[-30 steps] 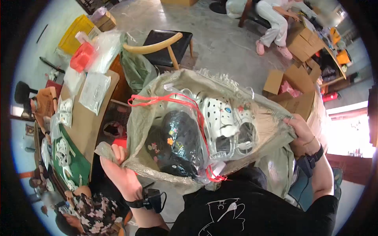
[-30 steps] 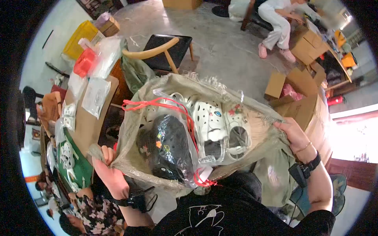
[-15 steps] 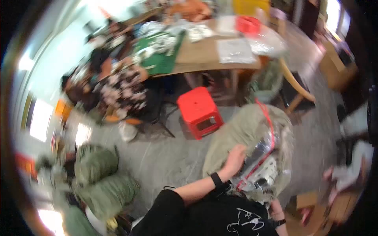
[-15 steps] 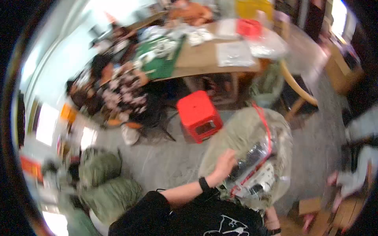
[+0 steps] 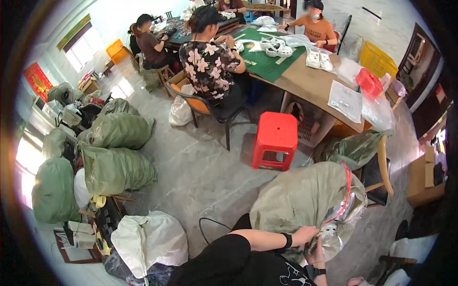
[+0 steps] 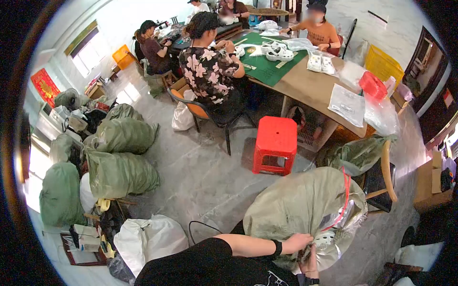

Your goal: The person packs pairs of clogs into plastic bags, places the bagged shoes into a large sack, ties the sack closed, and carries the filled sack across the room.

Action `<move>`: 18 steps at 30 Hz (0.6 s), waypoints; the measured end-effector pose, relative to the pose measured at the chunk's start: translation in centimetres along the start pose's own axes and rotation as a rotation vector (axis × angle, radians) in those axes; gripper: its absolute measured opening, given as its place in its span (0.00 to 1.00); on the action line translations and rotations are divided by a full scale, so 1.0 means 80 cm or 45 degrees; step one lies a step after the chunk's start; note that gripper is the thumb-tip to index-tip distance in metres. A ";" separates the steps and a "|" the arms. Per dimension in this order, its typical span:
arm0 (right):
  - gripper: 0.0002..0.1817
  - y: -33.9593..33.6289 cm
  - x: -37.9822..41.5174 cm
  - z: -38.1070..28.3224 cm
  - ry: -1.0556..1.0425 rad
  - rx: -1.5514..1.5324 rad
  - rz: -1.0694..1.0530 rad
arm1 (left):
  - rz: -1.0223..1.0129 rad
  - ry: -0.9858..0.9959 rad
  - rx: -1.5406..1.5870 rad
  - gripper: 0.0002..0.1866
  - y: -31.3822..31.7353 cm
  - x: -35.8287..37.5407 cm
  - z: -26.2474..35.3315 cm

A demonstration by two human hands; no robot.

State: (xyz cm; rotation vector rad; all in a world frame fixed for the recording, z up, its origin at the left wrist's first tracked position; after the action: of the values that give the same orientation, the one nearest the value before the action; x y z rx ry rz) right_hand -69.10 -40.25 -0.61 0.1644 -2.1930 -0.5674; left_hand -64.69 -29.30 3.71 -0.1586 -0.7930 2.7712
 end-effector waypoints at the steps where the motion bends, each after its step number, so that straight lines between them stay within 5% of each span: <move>1: 0.25 -0.004 -0.004 -0.001 0.002 0.001 0.013 | -0.009 0.010 -0.002 0.10 0.007 0.004 -0.005; 6: 0.29 -0.010 -0.044 0.020 0.158 0.051 -0.052 | -0.100 0.038 -0.021 0.11 0.009 0.015 -0.010; 8: 0.25 -0.017 -0.056 0.016 0.095 0.022 0.102 | 0.210 0.255 -0.020 0.09 0.009 0.020 -0.006; 10: 0.16 -0.058 -0.092 0.004 -0.502 0.641 -0.085 | 0.128 0.175 0.094 0.10 0.015 0.012 -0.015; 11: 0.16 -0.060 -0.081 0.002 -0.524 0.615 -0.034 | -0.041 0.134 0.061 0.12 0.010 0.016 -0.006; 13: 0.14 -0.043 -0.084 0.020 0.042 0.056 0.294 | -0.099 0.159 -0.168 0.15 0.000 0.033 0.017; 14: 0.11 -0.047 -0.084 0.017 -0.142 0.096 0.258 | -0.090 0.146 -0.186 0.17 -0.018 0.035 0.025; 18: 0.14 -0.064 -0.089 0.022 -0.164 -0.122 0.380 | -0.200 0.279 -0.336 0.25 -0.023 0.041 0.026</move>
State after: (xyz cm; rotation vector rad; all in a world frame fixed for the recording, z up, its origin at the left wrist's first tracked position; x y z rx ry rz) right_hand -66.31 -42.03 -8.98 -0.2530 -2.2534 -0.5239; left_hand -67.85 -27.94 6.29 -0.4221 -1.0583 2.4418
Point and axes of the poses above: each hand's wrist, its own x-axis away from the middle knuckle, its own y-axis out of the palm, z = x × y, the point moved 8 cm from there along -x, towards the middle knuckle, and after that the axes turned 2 degrees about -z, right-handed, at the moved point
